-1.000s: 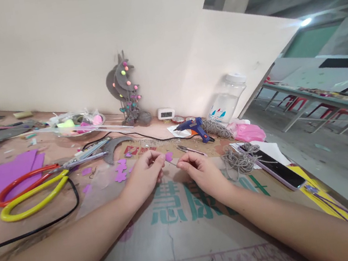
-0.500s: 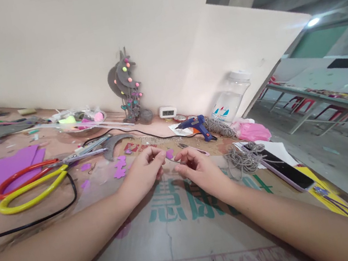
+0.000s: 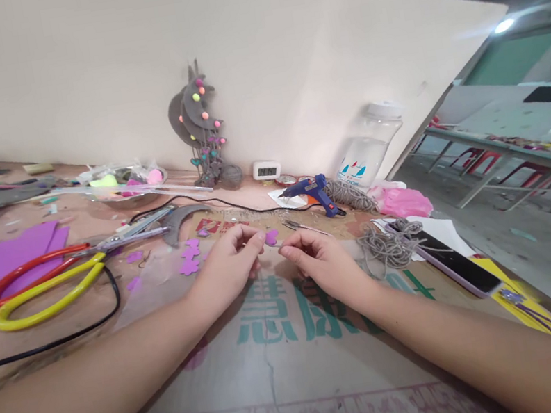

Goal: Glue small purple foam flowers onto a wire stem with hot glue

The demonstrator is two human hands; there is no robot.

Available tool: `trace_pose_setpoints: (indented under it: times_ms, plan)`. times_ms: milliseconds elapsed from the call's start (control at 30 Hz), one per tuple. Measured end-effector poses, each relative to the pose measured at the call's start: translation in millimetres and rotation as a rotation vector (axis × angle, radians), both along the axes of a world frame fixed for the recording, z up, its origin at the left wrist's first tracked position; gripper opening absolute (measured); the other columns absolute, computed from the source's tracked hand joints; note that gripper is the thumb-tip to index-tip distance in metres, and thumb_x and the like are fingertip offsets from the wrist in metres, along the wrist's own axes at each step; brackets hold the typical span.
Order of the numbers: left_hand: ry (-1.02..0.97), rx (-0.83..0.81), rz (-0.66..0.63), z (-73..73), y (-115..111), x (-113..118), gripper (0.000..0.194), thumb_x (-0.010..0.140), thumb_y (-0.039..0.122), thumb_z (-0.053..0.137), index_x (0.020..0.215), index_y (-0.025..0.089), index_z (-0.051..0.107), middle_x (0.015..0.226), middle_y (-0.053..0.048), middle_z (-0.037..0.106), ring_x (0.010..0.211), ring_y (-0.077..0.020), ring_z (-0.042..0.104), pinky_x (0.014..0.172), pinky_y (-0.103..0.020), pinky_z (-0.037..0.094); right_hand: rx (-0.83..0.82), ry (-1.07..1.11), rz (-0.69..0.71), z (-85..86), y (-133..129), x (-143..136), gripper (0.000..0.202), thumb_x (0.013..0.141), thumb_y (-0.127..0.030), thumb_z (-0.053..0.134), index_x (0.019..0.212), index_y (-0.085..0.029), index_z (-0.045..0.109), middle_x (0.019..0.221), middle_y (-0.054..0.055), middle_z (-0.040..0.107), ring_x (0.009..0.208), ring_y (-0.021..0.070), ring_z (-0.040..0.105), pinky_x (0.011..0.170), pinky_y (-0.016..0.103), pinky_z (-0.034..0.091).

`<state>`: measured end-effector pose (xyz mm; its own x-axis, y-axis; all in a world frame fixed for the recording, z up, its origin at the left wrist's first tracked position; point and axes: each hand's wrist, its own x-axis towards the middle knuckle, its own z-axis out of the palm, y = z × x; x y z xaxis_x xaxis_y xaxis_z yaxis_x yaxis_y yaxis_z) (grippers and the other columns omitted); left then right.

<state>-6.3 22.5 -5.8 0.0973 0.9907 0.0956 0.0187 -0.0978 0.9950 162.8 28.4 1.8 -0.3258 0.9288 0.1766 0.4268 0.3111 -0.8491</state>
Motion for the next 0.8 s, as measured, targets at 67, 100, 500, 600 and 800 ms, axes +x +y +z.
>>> trace_pose_setpoints:
  times_ms: [67,100,500,600,800]
  plan:
    - [0.001,-0.005,-0.006,0.5,-0.1,0.2,0.019,0.081,0.036,0.052,0.077,0.018,0.05,0.055,0.006,0.046,0.044,-0.0067,0.044,0.043,-0.018,0.034,-0.002,-0.002,0.004,-0.1,0.1,-0.2,0.017,0.081,-0.034,0.053,0.076,-0.019,0.055,0.057,-0.005,0.045,0.047,0.0085,0.038,0.048,0.022,0.035]
    - [0.0,-0.006,-0.01,0.7,-0.2,0.2,0.02,0.081,0.036,0.052,0.077,0.017,0.05,0.055,0.006,0.046,0.044,-0.0067,0.043,0.043,-0.018,0.034,0.001,-0.006,0.005,0.1,0.1,-0.2,0.017,0.081,-0.035,0.053,0.077,-0.018,0.055,0.056,-0.005,0.045,0.047,0.0085,0.038,0.048,0.022,0.035]
    - [-0.076,-0.03,-0.039,-1.1,1.5,-0.3,0.021,0.082,0.037,0.051,0.077,0.017,0.047,0.054,0.007,0.044,0.044,-0.0056,0.04,0.042,-0.017,0.032,0.058,-0.124,-0.014,0.5,1.0,1.8,0.023,0.085,-0.033,0.047,0.074,-0.018,0.06,0.052,-0.005,0.044,0.047,0.0085,0.038,0.049,0.021,0.032]
    - [-0.062,-0.022,-0.043,-2.2,1.3,-0.2,0.021,0.082,0.037,0.052,0.079,0.017,0.049,0.054,0.006,0.044,0.044,-0.0057,0.041,0.042,-0.017,0.032,0.047,-0.119,-0.014,-0.5,2.0,2.2,0.024,0.085,-0.035,0.047,0.075,-0.018,0.059,0.053,-0.005,0.044,0.047,0.0083,0.038,0.048,0.021,0.031]
    - [-0.023,0.009,-0.039,-1.8,0.5,-0.8,0.021,0.082,0.038,0.05,0.078,0.017,0.049,0.054,0.006,0.045,0.045,-0.0062,0.041,0.043,-0.018,0.032,0.004,-0.022,0.012,0.3,1.9,1.9,0.027,0.087,-0.041,0.045,0.079,-0.018,0.056,0.052,-0.006,0.041,0.047,0.0081,0.038,0.048,0.021,0.031]
